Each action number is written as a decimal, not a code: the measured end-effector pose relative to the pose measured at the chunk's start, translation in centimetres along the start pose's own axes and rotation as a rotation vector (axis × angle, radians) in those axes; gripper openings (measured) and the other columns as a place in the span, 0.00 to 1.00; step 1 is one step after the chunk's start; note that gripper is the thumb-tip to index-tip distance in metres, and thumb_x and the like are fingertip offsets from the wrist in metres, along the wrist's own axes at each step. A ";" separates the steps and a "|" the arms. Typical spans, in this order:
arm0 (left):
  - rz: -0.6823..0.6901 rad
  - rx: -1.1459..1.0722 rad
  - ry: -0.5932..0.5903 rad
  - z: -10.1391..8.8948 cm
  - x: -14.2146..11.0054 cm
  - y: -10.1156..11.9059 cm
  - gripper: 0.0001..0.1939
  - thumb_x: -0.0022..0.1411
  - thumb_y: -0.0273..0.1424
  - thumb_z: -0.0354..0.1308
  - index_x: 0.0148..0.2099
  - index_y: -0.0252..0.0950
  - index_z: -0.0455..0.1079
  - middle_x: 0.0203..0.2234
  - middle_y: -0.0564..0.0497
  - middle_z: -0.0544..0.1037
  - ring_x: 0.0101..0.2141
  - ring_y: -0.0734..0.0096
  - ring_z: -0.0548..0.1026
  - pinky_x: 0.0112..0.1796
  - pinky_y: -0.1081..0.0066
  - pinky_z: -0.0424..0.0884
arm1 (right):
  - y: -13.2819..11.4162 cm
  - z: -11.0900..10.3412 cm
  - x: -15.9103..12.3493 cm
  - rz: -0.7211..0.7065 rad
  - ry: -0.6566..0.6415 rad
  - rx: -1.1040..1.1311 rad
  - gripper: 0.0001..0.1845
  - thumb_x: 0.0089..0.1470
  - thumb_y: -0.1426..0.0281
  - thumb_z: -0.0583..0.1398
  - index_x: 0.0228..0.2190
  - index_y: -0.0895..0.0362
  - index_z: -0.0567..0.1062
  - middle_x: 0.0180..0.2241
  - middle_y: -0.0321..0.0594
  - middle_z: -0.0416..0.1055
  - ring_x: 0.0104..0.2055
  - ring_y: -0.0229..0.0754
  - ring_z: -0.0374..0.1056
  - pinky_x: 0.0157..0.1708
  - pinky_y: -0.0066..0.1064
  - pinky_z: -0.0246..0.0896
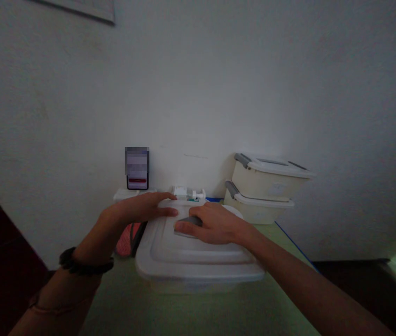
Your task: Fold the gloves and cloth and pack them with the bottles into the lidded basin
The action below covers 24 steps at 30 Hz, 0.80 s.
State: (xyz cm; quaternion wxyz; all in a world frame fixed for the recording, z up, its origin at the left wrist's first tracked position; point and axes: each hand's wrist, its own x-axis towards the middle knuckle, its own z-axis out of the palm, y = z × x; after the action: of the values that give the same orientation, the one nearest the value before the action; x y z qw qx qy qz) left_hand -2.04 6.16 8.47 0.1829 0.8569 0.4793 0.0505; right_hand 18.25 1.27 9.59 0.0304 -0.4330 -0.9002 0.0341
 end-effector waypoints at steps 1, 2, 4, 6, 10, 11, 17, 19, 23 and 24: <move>-0.001 -0.002 -0.005 0.0 -0.1 0.0 0.32 0.58 0.49 0.46 0.59 0.36 0.59 0.53 0.41 0.69 0.50 0.57 0.69 0.49 0.65 0.63 | 0.2 0.1 0.0 -0.002 0.025 0.033 0.38 0.56 0.45 0.39 0.25 0.60 0.74 0.22 0.41 0.69 0.22 0.36 0.59 0.22 0.28 0.45; 0.000 -0.005 -0.008 0.0 -0.1 0.1 0.32 0.58 0.49 0.46 0.59 0.36 0.59 0.52 0.41 0.70 0.50 0.57 0.69 0.48 0.66 0.63 | 0.3 0.2 0.1 0.002 0.057 0.069 0.38 0.58 0.47 0.37 0.24 0.60 0.74 0.20 0.40 0.68 0.21 0.35 0.58 0.22 0.28 0.45; 0.005 -0.016 -0.018 0.0 -0.2 0.0 0.32 0.58 0.50 0.46 0.58 0.36 0.59 0.51 0.41 0.71 0.48 0.57 0.70 0.47 0.66 0.64 | 0.6 0.5 0.2 0.024 0.117 0.125 0.38 0.61 0.51 0.35 0.22 0.59 0.74 0.18 0.37 0.66 0.21 0.34 0.56 0.23 0.27 0.45; 0.008 -0.027 -0.029 0.0 -0.2 -0.2 0.33 0.58 0.51 0.45 0.58 0.36 0.58 0.50 0.40 0.71 0.48 0.57 0.71 0.46 0.65 0.64 | 0.8 0.8 0.3 0.046 0.158 0.108 0.36 0.62 0.55 0.37 0.22 0.59 0.74 0.18 0.35 0.65 0.20 0.33 0.56 0.23 0.27 0.44; 0.075 -0.096 -0.016 0.5 0.4 -0.5 0.28 0.61 0.49 0.40 0.54 0.36 0.60 0.48 0.43 0.73 0.45 0.60 0.71 0.45 0.67 0.65 | 0.6 1.0 0.4 0.072 0.189 -0.011 0.26 0.62 0.64 0.44 0.23 0.58 0.76 0.18 0.36 0.69 0.19 0.34 0.55 0.23 0.29 0.42; 0.096 -0.123 0.008 0.7 0.7 -0.6 0.26 0.63 0.48 0.38 0.52 0.35 0.62 0.46 0.44 0.74 0.44 0.62 0.72 0.44 0.68 0.65 | 0.5 1.0 0.4 0.078 0.190 -0.024 0.25 0.61 0.65 0.45 0.23 0.58 0.76 0.19 0.37 0.70 0.19 0.34 0.56 0.23 0.29 0.42; 0.113 -0.184 0.045 1.5 1.6 -0.7 0.25 0.62 0.48 0.38 0.47 0.35 0.64 0.42 0.45 0.75 0.41 0.63 0.73 0.41 0.70 0.67 | 0.3 1.2 0.3 0.094 0.175 -0.099 0.24 0.60 0.64 0.46 0.24 0.59 0.76 0.20 0.40 0.72 0.20 0.36 0.60 0.24 0.31 0.41; 0.129 -0.191 0.039 1.4 1.5 -0.7 0.26 0.63 0.48 0.37 0.48 0.36 0.65 0.47 0.46 0.74 0.46 0.64 0.71 0.47 0.70 0.64 | 0.2 1.1 0.3 0.089 0.168 -0.117 0.24 0.60 0.63 0.46 0.25 0.59 0.76 0.20 0.40 0.72 0.21 0.36 0.61 0.24 0.31 0.41; 0.087 -0.196 0.071 0.9 1.2 -0.6 0.30 0.64 0.46 0.32 0.56 0.33 0.61 0.58 0.45 0.63 0.57 0.65 0.60 0.56 0.69 0.53 | 0.2 -0.2 0.2 0.089 0.164 -0.142 0.24 0.60 0.63 0.46 0.26 0.59 0.76 0.22 0.42 0.73 0.22 0.37 0.63 0.24 0.31 0.41; 0.077 -0.210 0.090 0.7 1.1 -0.7 0.31 0.65 0.45 0.30 0.58 0.32 0.59 0.59 0.45 0.60 0.58 0.66 0.58 0.57 0.68 0.51 | 0.2 -0.7 0.2 0.089 0.160 -0.151 0.24 0.60 0.63 0.46 0.26 0.59 0.76 0.23 0.42 0.74 0.23 0.38 0.63 0.24 0.31 0.41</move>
State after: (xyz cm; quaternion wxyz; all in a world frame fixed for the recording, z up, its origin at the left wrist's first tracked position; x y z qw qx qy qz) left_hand -1.79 7.20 7.44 0.2477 0.8478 0.4457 0.1458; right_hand 18.36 1.55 10.24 0.0679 -0.4751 -0.8747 -0.0670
